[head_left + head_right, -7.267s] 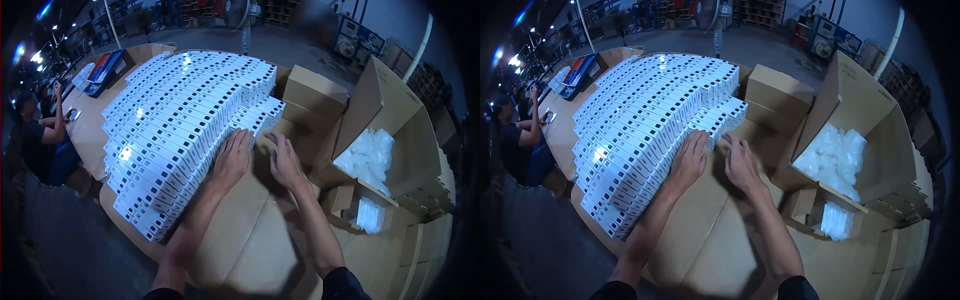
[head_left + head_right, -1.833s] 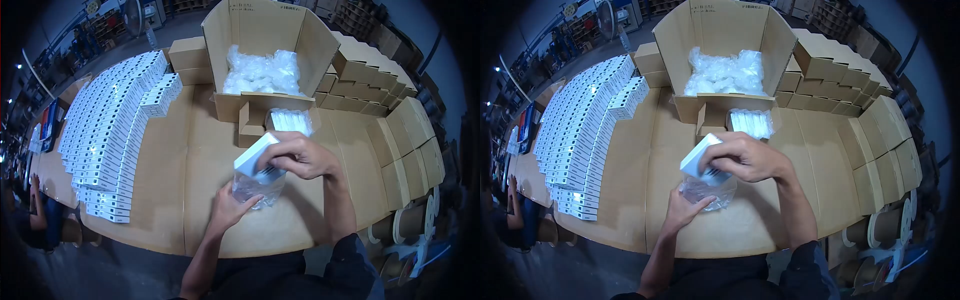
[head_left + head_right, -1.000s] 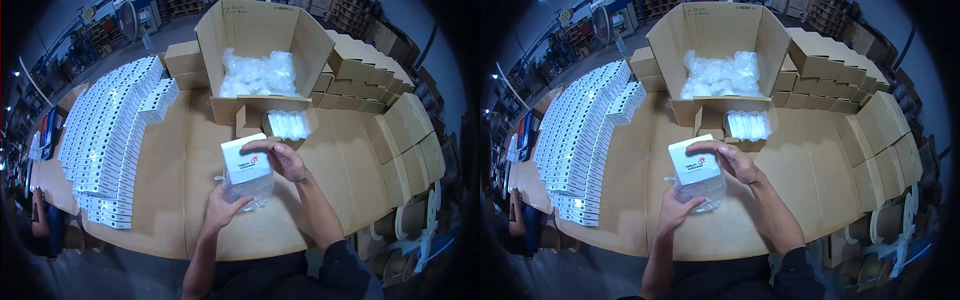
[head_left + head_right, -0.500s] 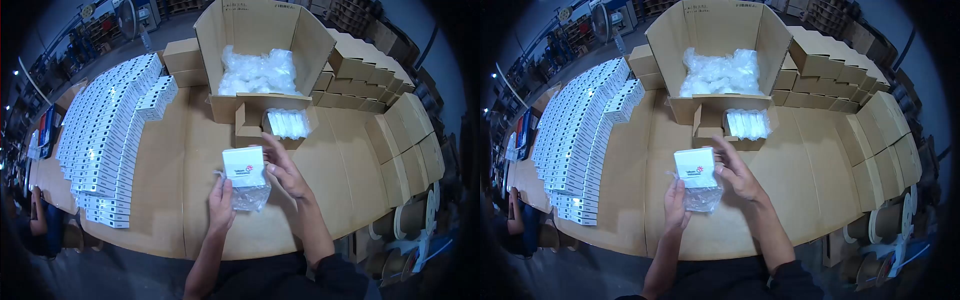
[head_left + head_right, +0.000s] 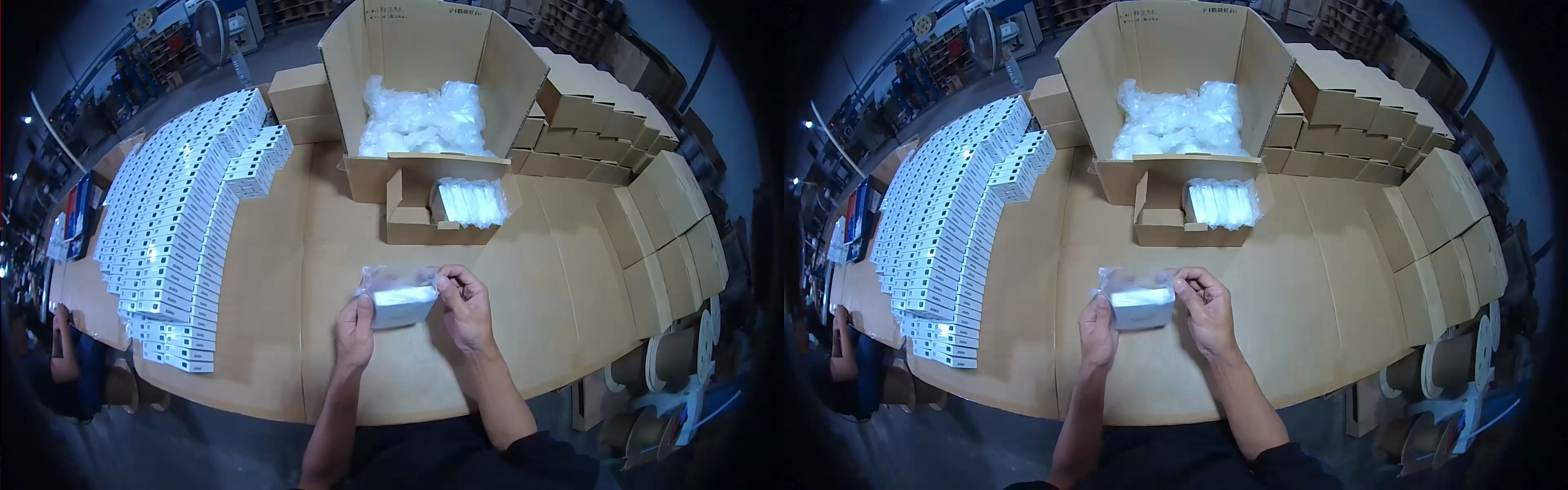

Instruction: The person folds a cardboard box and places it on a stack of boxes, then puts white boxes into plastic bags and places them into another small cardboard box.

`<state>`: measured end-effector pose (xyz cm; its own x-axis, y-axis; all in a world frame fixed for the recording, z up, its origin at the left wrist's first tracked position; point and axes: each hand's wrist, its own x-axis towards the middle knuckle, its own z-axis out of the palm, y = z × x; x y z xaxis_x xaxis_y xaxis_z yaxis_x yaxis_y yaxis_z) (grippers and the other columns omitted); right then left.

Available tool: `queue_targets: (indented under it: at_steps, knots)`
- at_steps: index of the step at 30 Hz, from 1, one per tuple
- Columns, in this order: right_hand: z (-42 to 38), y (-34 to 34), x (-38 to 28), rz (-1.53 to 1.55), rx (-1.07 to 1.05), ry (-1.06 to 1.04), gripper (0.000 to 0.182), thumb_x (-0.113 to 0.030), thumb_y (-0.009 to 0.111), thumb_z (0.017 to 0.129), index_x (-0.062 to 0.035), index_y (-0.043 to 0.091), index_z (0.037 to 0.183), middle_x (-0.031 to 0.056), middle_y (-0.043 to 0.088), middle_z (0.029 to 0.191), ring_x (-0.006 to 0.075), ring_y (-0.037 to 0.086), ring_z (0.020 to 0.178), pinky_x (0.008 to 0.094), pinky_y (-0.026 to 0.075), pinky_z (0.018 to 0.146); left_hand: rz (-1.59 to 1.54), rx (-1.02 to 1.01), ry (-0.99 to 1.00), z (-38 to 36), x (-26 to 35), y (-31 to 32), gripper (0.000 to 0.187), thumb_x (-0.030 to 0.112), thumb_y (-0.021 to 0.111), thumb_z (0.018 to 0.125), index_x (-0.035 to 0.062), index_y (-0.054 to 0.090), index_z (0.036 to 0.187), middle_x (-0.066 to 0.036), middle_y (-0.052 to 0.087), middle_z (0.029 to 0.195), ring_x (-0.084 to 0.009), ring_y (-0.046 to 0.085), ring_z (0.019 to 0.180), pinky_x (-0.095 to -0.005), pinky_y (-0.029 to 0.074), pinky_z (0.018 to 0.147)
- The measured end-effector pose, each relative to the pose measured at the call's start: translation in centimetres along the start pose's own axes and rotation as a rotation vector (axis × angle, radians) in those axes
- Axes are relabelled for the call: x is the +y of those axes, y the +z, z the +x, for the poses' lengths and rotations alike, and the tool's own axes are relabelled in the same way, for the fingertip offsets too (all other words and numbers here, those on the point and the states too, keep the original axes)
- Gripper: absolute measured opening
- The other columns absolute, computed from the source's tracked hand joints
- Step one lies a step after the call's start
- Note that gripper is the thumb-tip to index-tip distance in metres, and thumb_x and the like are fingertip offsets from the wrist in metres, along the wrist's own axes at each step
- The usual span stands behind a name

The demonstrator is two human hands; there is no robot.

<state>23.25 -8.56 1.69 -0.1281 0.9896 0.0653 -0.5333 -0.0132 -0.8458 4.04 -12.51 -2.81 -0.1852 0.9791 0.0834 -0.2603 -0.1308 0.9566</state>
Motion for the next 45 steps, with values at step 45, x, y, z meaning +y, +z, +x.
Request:
queue_targets:
  at_steps: [45]
  knots:
    - [-0.5,0.4,-3.2,-0.873,-0.292,-0.139,0.031,-0.007,0.083,0.081,-0.0037,0.077,0.111,0.0152,0.075,0.119,0.0348,0.061,0.130,0.0460,0.046,0.110,-0.045,-0.263,-0.161,0.1,6.5,1.2,0.057,0.009,0.058,0.106,0.0082,0.037,0.158,-0.011,0.065,0.119,-0.0193,0.065,0.110,-0.0343,0.056,0.097]
